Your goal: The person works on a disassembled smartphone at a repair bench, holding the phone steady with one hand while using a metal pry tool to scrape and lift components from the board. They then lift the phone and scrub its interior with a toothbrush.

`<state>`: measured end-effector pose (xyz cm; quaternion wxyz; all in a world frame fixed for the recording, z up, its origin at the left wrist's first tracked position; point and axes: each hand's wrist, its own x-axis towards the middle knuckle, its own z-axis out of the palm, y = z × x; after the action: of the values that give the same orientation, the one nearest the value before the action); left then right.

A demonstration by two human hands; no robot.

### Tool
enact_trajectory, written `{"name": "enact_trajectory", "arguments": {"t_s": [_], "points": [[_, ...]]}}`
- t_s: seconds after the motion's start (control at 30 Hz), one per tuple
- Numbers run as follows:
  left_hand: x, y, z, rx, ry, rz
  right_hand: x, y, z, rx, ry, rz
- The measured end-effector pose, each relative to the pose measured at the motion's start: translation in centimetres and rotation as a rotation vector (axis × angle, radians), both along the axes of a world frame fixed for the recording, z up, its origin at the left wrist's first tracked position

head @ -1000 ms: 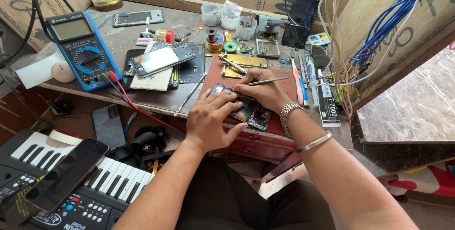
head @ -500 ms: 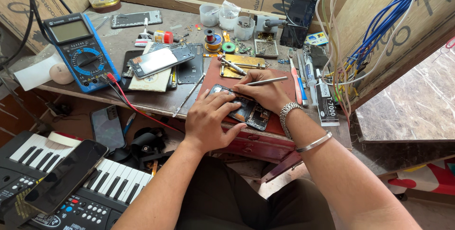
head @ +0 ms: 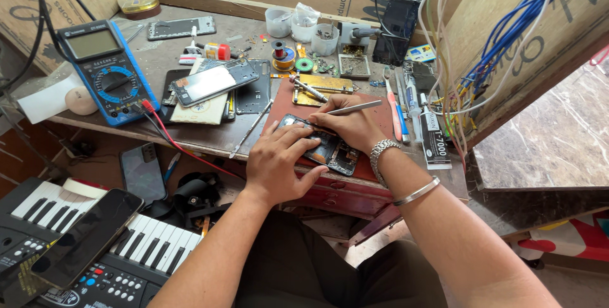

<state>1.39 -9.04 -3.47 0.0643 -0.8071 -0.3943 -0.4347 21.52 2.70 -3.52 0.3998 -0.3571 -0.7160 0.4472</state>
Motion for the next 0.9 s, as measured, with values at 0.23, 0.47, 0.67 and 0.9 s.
{"name": "enact_trajectory", "arguments": {"t_s": [0.23, 0.47, 0.67, 0.9], "points": [[-0.1, -0.1, 0.1, 0.004, 0.007, 0.002, 0.3, 0.1, -0.1, 0.016, -0.038, -0.016], [0.0, -0.1, 0.1, 0.007, -0.005, 0.005, 0.1, 0.2, -0.2, -0.022, -0.005, 0.013], [-0.1, -0.1, 0.2, 0.014, -0.003, -0.006, 0.1, 0.2, -0.2, -0.043, 0.017, 0.002], [-0.1, 0.0, 0.2, 0.017, -0.004, 0.004, -0.8, 0.7, -1.0, -0.086, 0.082, 0.020]]}}
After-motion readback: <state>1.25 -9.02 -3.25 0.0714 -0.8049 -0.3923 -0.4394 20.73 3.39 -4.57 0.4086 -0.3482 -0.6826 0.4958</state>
